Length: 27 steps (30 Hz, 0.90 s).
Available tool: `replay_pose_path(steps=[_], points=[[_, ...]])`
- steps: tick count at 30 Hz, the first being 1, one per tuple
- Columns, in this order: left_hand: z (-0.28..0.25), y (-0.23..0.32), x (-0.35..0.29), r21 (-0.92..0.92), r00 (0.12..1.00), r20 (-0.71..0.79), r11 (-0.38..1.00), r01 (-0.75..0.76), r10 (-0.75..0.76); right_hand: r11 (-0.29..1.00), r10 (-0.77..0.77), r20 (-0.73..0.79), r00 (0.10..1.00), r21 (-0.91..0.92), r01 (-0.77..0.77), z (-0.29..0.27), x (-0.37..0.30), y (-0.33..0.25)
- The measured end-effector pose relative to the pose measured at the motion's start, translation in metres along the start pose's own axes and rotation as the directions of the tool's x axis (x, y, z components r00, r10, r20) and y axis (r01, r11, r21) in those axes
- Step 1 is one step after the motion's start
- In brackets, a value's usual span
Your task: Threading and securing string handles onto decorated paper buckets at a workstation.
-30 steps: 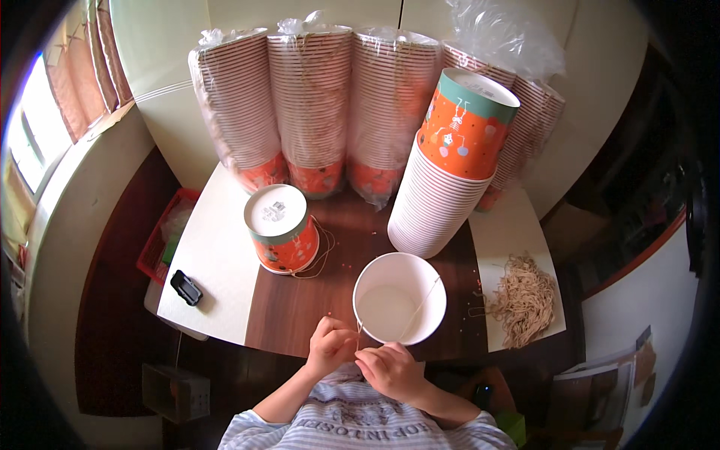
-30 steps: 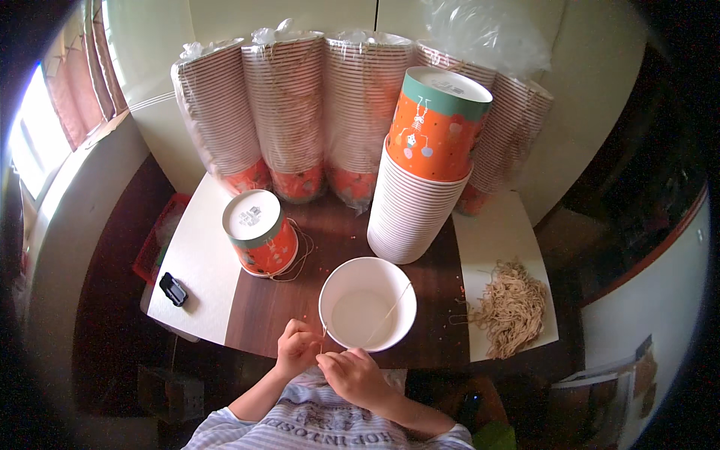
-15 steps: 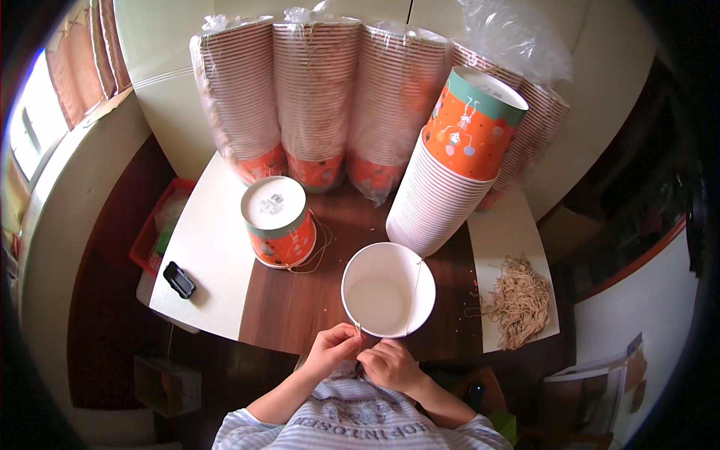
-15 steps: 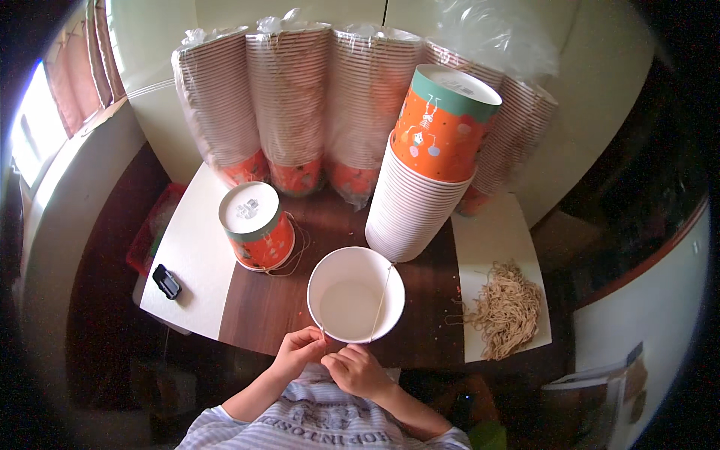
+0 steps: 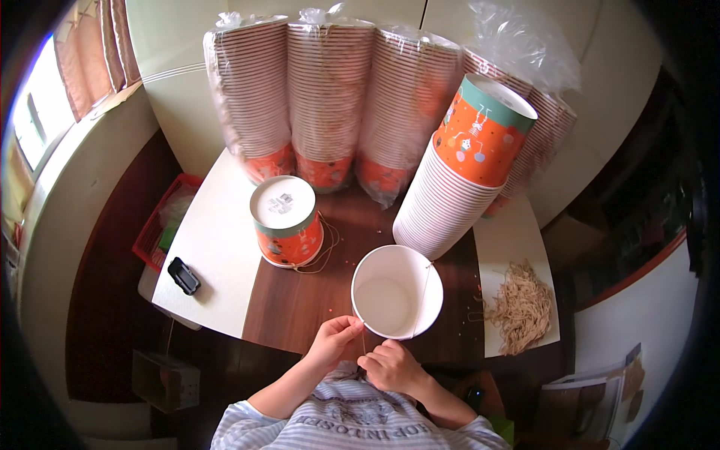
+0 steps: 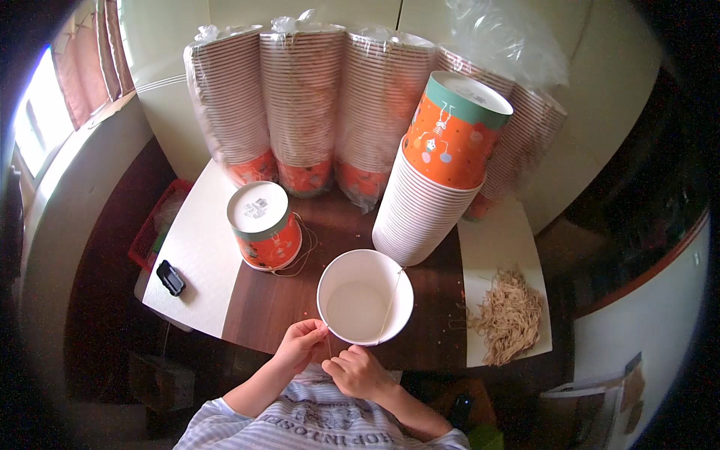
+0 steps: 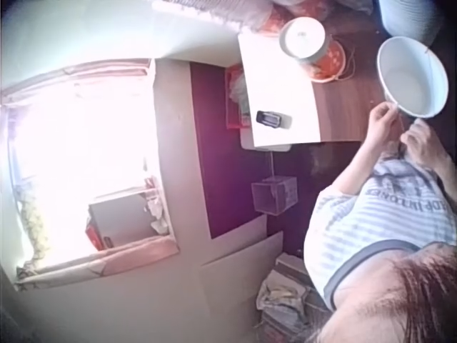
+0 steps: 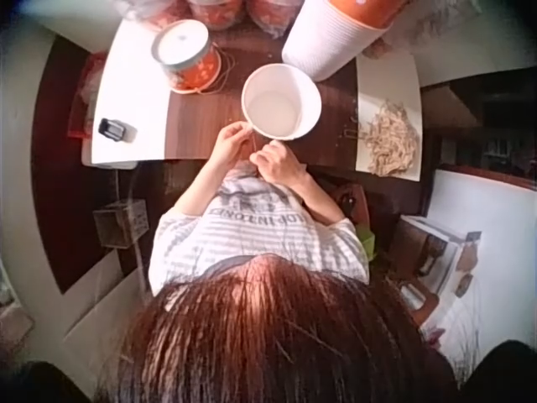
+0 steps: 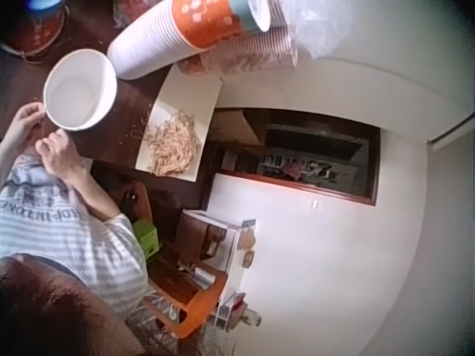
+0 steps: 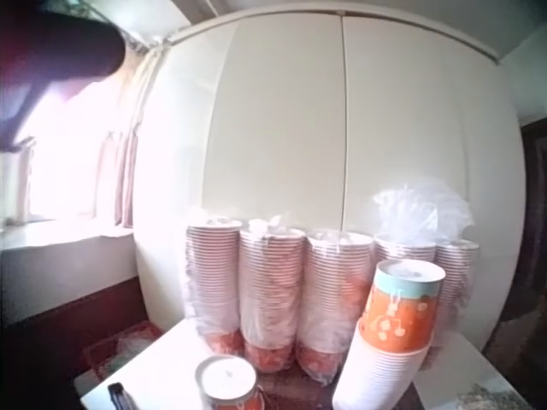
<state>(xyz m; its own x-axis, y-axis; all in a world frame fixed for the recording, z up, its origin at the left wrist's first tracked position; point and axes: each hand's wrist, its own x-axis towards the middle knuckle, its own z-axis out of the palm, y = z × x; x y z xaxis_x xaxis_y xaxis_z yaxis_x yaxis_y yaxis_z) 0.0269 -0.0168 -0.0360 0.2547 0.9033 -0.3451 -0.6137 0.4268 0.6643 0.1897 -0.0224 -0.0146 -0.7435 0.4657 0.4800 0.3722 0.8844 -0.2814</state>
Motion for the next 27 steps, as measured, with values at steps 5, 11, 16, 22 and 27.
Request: replay_pose_path(steps=[5,11,16,22,27], points=[[0.005,-0.003,0.005,0.155,0.980,-0.061,0.972,-0.177,0.188,0.996,-0.064,0.123,0.990,-0.052,0.070,-0.003,0.004,0.002],[-0.004,-0.009,0.010,0.273,0.966,0.003,0.929,-0.249,0.258,0.998,0.048,0.059,0.997,-0.053,-0.045,-0.002,0.000,0.005],[-0.003,-0.010,0.013,0.354,0.956,-0.008,0.895,-0.272,0.294,0.987,0.129,-0.017,0.992,-0.097,-0.130,0.000,-0.002,0.002],[0.006,-0.015,0.015,0.374,0.947,-0.057,0.887,-0.272,0.315,0.992,0.059,0.042,0.997,-0.116,-0.054,0.002,0.000,0.002],[0.014,-0.010,0.016,0.350,0.939,-0.111,0.897,-0.271,0.327,0.997,-0.005,0.031,0.999,-0.075,0.008,0.006,0.002,0.005]])
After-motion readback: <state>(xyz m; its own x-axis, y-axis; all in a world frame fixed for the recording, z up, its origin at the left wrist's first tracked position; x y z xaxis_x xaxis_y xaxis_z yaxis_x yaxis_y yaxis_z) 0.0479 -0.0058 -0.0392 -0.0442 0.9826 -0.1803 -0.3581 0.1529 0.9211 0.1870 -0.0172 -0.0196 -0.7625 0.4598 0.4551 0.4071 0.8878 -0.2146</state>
